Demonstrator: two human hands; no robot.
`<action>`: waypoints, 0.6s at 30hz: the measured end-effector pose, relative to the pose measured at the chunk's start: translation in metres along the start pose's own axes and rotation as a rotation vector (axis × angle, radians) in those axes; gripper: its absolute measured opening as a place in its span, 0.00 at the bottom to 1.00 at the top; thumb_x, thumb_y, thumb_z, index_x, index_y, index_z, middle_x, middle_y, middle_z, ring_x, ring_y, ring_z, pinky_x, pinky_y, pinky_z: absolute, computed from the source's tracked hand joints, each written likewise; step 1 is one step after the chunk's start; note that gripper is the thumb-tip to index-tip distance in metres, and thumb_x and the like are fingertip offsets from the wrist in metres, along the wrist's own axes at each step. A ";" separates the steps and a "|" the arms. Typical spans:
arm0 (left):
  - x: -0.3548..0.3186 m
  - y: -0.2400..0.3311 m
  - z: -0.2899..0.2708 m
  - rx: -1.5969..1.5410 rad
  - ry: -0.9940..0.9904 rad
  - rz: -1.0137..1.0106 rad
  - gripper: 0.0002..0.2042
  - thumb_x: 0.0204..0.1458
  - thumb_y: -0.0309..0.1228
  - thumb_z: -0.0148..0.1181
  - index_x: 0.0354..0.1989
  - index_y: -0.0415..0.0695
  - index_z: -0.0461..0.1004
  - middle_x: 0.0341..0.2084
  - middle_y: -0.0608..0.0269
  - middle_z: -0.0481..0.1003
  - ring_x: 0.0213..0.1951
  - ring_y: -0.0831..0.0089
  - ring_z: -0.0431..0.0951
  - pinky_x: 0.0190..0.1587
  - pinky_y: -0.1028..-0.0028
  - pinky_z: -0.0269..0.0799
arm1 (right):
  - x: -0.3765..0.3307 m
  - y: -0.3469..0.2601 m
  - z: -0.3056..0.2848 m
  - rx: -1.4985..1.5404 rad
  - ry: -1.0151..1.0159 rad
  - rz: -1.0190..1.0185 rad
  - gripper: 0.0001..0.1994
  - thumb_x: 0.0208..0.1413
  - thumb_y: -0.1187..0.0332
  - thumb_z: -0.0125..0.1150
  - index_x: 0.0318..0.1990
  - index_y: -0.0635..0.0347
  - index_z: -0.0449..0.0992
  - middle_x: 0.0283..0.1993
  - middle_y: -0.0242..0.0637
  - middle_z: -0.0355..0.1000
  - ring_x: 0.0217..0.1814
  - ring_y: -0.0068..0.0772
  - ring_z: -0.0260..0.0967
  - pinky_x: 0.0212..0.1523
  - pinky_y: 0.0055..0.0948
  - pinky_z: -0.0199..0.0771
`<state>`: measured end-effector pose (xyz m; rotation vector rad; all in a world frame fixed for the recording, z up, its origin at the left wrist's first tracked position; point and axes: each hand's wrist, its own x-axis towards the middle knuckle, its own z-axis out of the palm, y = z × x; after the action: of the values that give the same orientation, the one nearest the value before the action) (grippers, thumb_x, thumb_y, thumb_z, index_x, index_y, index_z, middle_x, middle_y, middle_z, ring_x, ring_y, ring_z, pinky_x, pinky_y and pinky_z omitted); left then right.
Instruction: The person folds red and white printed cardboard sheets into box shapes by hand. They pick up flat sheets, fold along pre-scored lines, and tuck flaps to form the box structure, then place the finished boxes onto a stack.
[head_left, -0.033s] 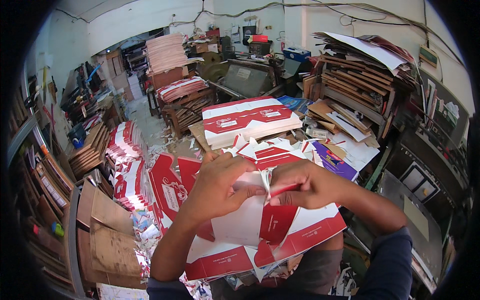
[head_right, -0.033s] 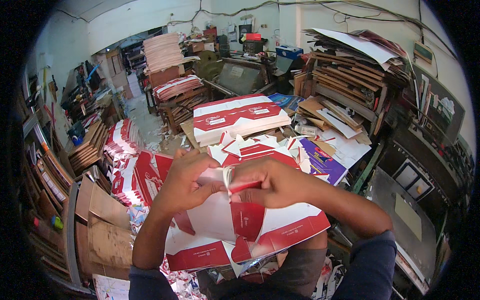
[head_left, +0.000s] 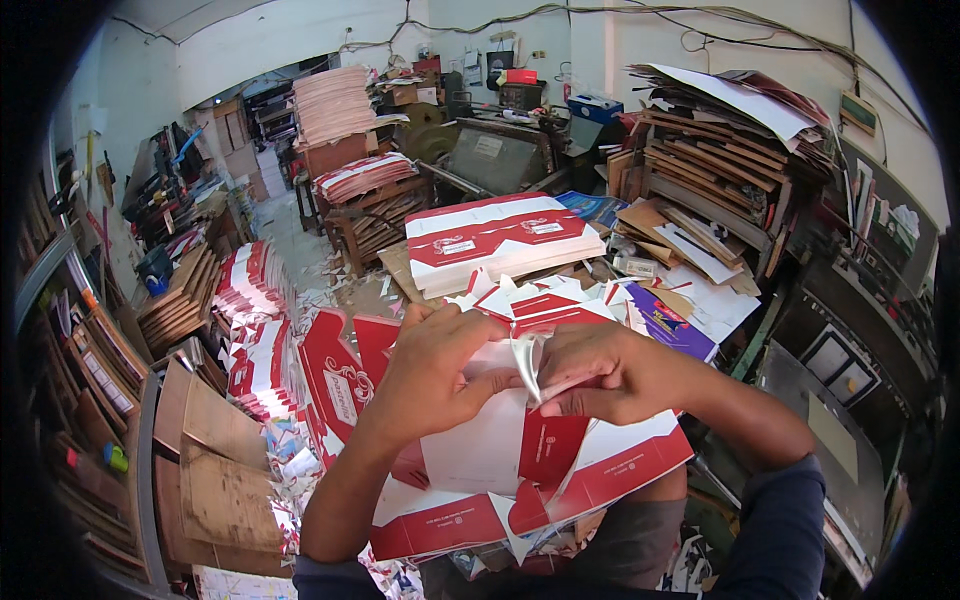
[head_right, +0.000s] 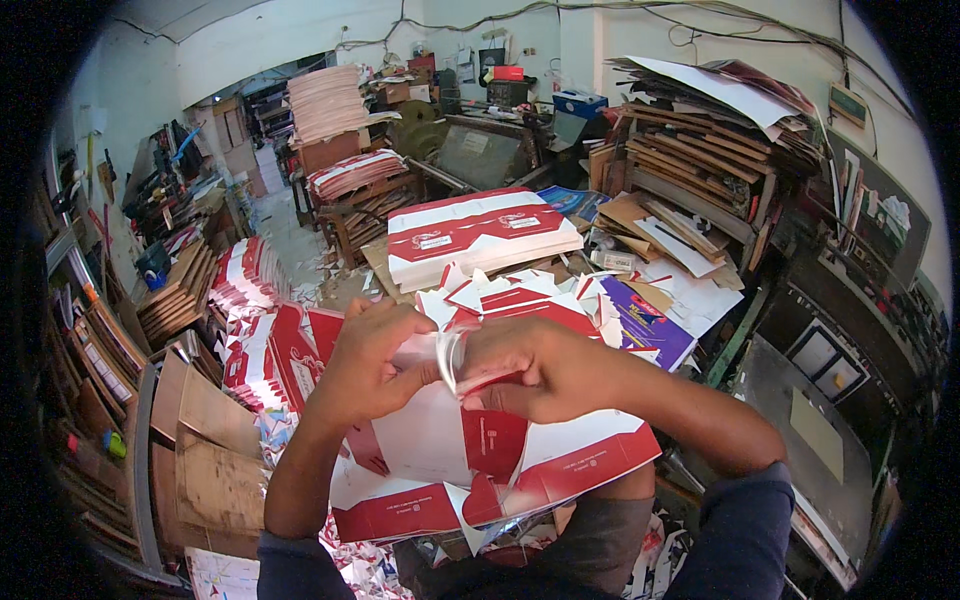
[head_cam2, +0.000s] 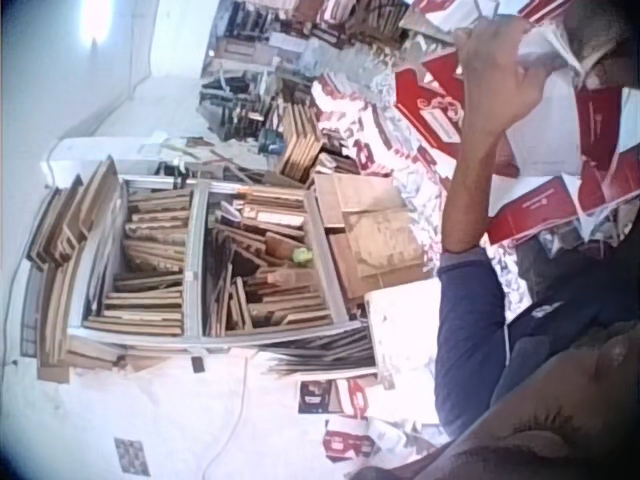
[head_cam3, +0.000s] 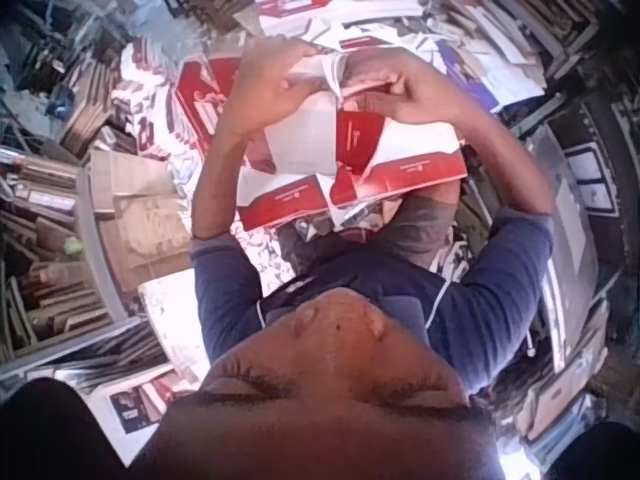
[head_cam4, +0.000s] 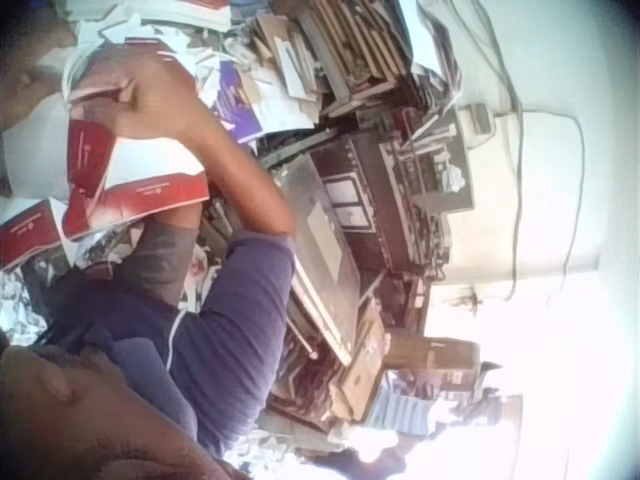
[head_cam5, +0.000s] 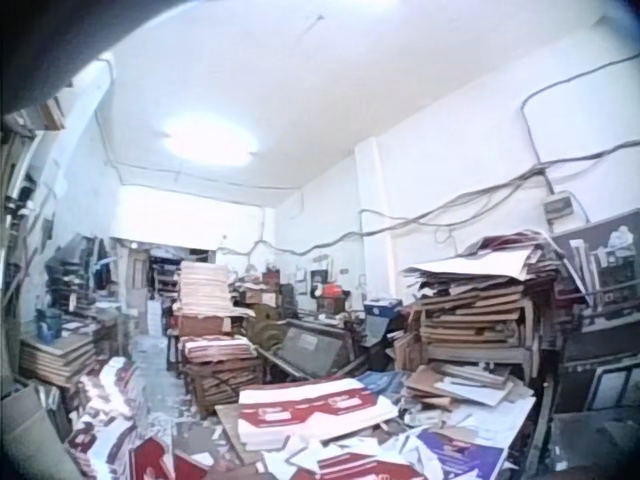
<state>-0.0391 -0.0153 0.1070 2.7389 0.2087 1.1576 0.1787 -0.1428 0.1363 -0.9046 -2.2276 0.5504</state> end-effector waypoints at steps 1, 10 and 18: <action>0.000 -0.002 0.001 0.019 0.023 -0.002 0.17 0.45 0.39 0.72 0.41 0.45 0.77 0.29 0.61 0.76 0.36 0.62 0.73 0.45 0.62 0.56 | 0.002 0.002 0.001 0.003 0.023 -0.001 0.09 0.57 0.68 0.67 0.42 0.63 0.79 0.36 0.43 0.76 0.39 0.34 0.73 0.41 0.31 0.70; 0.000 0.011 -0.001 0.134 0.046 0.009 0.19 0.45 0.41 0.72 0.42 0.45 0.77 0.33 0.59 0.77 0.38 0.60 0.75 0.48 0.61 0.57 | 0.008 -0.012 0.001 -0.320 0.200 0.267 0.08 0.57 0.69 0.67 0.38 0.66 0.78 0.27 0.37 0.73 0.28 0.23 0.67 0.28 0.27 0.66; 0.009 0.024 -0.009 0.177 -0.001 -0.036 0.19 0.47 0.47 0.71 0.41 0.48 0.79 0.29 0.65 0.77 0.37 0.65 0.75 0.52 0.60 0.56 | -0.006 -0.006 0.005 0.189 0.319 0.563 0.09 0.59 0.65 0.68 0.37 0.63 0.81 0.31 0.29 0.75 0.34 0.17 0.68 0.35 0.24 0.67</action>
<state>-0.0377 -0.0366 0.1242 2.8738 0.3764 1.1808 0.1756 -0.1517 0.1345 -1.4145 -1.5973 0.7890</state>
